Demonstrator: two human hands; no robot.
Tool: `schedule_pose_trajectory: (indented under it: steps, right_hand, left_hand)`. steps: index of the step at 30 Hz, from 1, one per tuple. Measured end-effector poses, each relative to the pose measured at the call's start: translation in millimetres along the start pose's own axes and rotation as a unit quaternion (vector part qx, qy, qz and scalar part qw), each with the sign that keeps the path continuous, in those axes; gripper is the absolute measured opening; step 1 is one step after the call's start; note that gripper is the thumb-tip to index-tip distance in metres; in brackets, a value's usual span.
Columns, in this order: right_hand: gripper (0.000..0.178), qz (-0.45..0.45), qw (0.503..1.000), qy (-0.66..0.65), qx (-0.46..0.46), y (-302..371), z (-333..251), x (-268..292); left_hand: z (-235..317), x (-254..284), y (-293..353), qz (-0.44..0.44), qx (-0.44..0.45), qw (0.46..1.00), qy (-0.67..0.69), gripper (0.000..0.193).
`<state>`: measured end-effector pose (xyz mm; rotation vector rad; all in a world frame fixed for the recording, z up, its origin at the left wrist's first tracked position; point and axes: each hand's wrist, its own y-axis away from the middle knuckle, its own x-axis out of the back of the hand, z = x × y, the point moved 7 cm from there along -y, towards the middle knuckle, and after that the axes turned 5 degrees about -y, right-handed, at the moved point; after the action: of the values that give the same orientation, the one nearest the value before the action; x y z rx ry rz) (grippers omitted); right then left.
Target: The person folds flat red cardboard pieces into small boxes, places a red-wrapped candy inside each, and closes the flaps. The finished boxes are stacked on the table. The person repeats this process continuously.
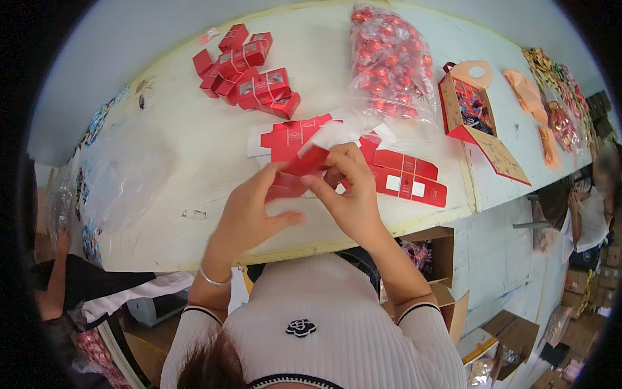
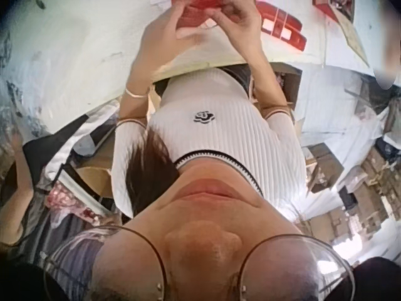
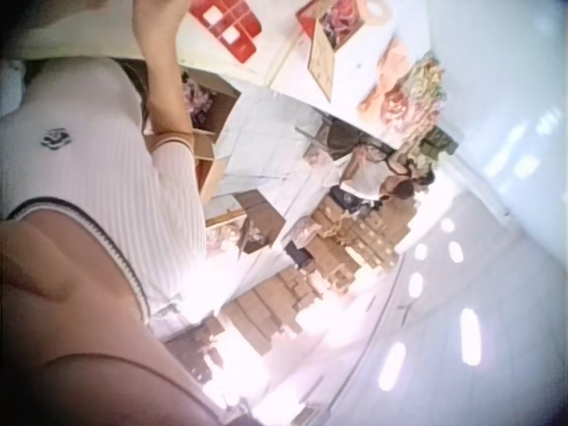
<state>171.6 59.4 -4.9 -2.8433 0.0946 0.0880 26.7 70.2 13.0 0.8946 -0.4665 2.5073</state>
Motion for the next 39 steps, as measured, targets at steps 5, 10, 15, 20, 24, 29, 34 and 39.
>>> schedule_pose_trajectory:
  steps: [5, 10, 15, 20, 24, 29, 34, 39]
  right_hand:
    - [0.019, -0.097, 0.992, 0.030, 0.080, -5, -31, -31]
    - [0.020, -0.164, 0.973, 0.050, 0.153, -4, -47, -26]
    - [0.026, -0.057, 0.992, -0.010, 0.113, -5, -27, -18]
    - [0.033, -0.047, 0.970, -0.226, 0.072, -6, -15, -23]
    - [0.043, -0.055, 0.961, -0.254, 0.097, -16, -28, -11]
    - [0.044, -0.068, 0.960, -0.269, -0.046, 3, -5, -27]
    - [0.032, 0.086, 0.975, -0.203, 0.000, -1, 5, -11]
    - [0.039, 0.056, 0.988, -0.100, 0.101, -4, -15, -15]
  left_hand:
    - [-18, -23, -8, -0.253, 0.029, 0.851, 0.459, 0.080]
    - [-30, -24, 0, -0.197, 0.119, 0.876, 0.424, 0.052]
    - [-21, -24, -8, -0.078, 0.126, 0.877, 0.457, 0.045]
    - [-9, -19, -14, 0.099, 0.009, 0.887, 0.451, 0.057]
    - [-12, -25, -8, 0.009, 0.025, 0.797, 0.604, 0.063]
    - [-45, -38, -1, 0.002, 0.099, 0.777, 0.622, 0.055]
    - [-10, -13, -10, 0.170, -0.037, 0.944, 0.280, 0.060]
    - [5, -19, -14, 0.156, -0.089, 0.962, 0.204, 0.071]
